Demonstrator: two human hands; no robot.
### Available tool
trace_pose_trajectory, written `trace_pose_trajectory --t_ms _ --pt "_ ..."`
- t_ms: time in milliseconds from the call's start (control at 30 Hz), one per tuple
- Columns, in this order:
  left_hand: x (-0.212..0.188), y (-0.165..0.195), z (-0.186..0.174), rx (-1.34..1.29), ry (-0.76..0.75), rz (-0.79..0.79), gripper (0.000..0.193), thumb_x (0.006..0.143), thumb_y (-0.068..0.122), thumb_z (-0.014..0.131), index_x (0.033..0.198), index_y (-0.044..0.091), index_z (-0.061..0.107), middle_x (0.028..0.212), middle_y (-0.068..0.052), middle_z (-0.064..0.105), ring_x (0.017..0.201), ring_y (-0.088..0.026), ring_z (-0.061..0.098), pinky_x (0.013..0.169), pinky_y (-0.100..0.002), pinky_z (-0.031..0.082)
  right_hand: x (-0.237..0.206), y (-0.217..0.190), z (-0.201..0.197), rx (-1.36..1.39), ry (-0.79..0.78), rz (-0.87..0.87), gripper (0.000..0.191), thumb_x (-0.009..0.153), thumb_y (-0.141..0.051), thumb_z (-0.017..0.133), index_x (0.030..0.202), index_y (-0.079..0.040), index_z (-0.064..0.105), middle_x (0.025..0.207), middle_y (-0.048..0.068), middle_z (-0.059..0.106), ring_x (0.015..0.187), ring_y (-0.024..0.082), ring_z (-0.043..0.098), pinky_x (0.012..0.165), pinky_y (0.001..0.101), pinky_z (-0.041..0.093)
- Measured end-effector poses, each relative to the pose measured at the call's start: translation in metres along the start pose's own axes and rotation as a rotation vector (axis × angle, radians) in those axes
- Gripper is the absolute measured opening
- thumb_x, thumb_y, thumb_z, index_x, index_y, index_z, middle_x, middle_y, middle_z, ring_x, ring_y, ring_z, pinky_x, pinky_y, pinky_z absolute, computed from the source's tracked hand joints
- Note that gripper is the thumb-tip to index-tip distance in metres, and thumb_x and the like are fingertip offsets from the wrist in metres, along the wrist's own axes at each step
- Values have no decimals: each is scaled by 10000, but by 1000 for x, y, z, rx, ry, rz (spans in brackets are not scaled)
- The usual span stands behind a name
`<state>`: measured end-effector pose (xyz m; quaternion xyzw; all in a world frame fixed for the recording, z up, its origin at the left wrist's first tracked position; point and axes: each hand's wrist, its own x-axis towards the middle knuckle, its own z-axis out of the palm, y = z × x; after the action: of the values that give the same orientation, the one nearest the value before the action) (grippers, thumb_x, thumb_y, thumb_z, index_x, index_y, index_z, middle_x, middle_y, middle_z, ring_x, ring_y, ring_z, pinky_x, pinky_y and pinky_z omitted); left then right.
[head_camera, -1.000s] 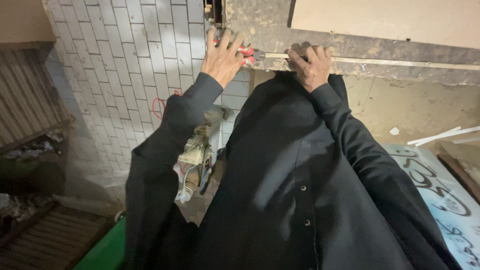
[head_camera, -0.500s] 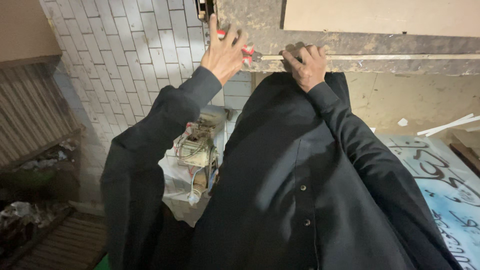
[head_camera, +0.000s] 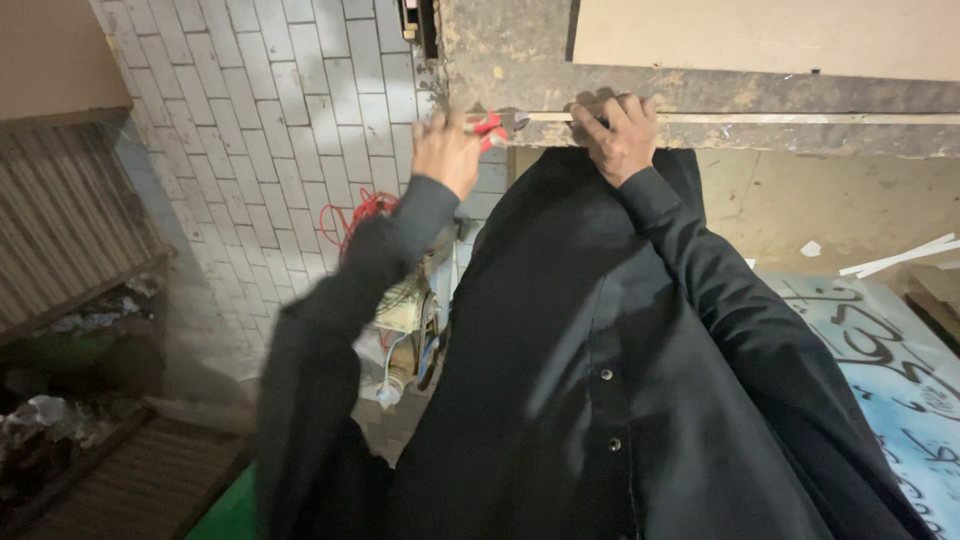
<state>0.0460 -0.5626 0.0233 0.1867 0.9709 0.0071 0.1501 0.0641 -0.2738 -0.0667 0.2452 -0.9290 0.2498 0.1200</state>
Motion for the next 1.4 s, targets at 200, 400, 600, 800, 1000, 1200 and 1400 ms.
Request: trace_pose_trajectory --t_ms 200,400,600,800,1000,1200,1400 --pt "-35 31 37 -194 105 -243 190 667 100 742 853 81 776 1137 -105 591 1068 -333 560 867 -530 433 1 -1 0 13 -8 12 456 849 -168 813 1300 -212 767 998 19 545 980 256 527 850 428 390" --pt "-33 42 93 -810 160 -464 104 816 69 671 899 80 733 982 -144 629 850 -372 615 735 -537 483 1 3 0 29 -2 -7 431 868 -180 808 1295 -219 756 1113 35 608 1015 265 537 874 434 396" --pt "-27 39 84 -908 343 -394 208 784 -7 660 915 133 740 1141 -36 657 1068 -239 690 925 -469 550 0 6 -3 27 -16 6 393 883 -207 818 1272 -220 768 1013 38 566 986 274 539 845 448 386" --pt "-42 30 24 -307 150 -228 320 708 49 736 1026 85 752 1446 -102 440 1359 -321 411 1052 -665 312 3 7 -3 19 -20 -29 502 812 -126 753 1308 -202 767 1079 63 589 984 280 528 852 441 385" --pt "-39 38 23 -143 194 -173 286 833 120 718 1112 60 742 1502 -128 405 1379 -345 396 1056 -693 299 2 6 -3 14 10 -29 447 845 -119 773 1286 -198 783 971 36 533 952 272 512 838 435 377" --pt "-46 42 25 -178 186 -219 363 773 73 703 1135 52 723 1499 -131 406 1354 -350 406 1029 -672 309 5 4 -5 -2 26 -13 421 845 -151 801 1258 -229 787 943 21 527 937 258 526 822 429 384" --pt "-49 49 15 -257 94 -272 461 660 44 728 1120 67 726 1473 -139 395 1300 -362 418 1032 -666 308 6 3 -6 29 40 -23 411 855 -189 808 1264 -214 767 1026 21 580 967 260 541 832 432 391"
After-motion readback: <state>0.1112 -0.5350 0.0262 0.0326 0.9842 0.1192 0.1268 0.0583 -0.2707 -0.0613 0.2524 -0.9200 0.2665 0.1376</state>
